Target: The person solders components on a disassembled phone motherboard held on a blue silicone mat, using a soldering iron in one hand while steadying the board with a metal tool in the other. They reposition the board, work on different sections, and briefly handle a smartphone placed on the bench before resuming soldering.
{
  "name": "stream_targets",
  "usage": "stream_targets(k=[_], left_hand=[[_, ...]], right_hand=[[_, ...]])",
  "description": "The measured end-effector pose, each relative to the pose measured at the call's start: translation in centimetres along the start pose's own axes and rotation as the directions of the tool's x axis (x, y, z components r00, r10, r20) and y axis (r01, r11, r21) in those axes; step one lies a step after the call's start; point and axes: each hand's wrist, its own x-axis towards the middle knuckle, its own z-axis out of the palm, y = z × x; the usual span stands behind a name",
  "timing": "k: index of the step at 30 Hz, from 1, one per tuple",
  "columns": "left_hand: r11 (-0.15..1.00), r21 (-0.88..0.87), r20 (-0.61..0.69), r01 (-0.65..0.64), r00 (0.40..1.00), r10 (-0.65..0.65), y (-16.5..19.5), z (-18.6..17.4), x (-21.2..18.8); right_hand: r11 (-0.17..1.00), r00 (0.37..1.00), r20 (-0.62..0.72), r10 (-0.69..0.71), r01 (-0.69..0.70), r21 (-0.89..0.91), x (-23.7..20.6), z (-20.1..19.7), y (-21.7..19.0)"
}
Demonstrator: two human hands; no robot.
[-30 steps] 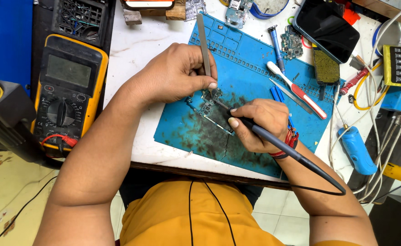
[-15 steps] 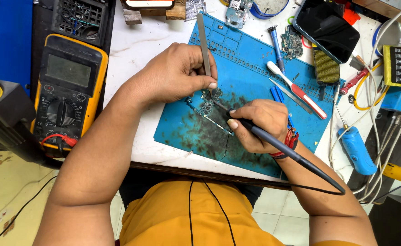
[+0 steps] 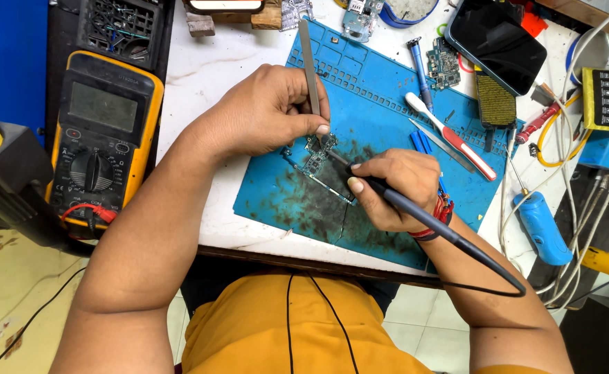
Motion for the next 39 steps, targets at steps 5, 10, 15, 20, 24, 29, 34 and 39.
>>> stream_targets(k=[5,10,15,20,24,29,34,39], left_hand=[[1.000,0.003,-0.002,-0.006,1.000,0.006,-0.02,0.01,-0.01],[1.000,0.002,-0.001,-0.014,1.000,0.014,0.00,0.04,0.03],[1.000,0.000,0.000,-0.010,1.000,0.010,0.02,0.08,0.02],[1.000,-0.005,0.001,0.000,1.000,0.000,0.04,0.05,0.03],[1.000,-0.014,0.002,-0.002,1.000,0.002,0.09,0.10,-0.02],[1.000,0.007,0.004,0.002,1.000,-0.002,0.10,-0.03,-0.08],[1.000,0.007,0.004,-0.005,1.000,0.005,0.12,0.01,-0.02],[1.000,0.004,0.000,0.002,1.000,-0.002,0.20,0.00,0.00]], right_hand=[[1.000,1.000,-0.003,0.008,-0.008,0.010,-0.13,-0.02,0.03],[1.000,1.000,0.017,0.005,-0.006,0.017,-0.10,-0.02,0.05],[1.000,1.000,0.013,-0.005,0.004,0.023,-0.01,-0.05,0.12],[1.000,1.000,0.011,-0.002,0.002,0.026,0.00,0.02,0.05],[1.000,1.000,0.011,0.004,-0.005,0.024,0.01,0.00,0.01],[1.000,1.000,0.010,0.010,-0.011,0.015,-0.02,0.01,-0.02],[1.000,1.000,0.007,0.006,-0.006,0.012,-0.01,0.01,0.02],[1.000,1.000,0.020,0.000,0.000,0.009,0.08,-0.10,-0.05]])
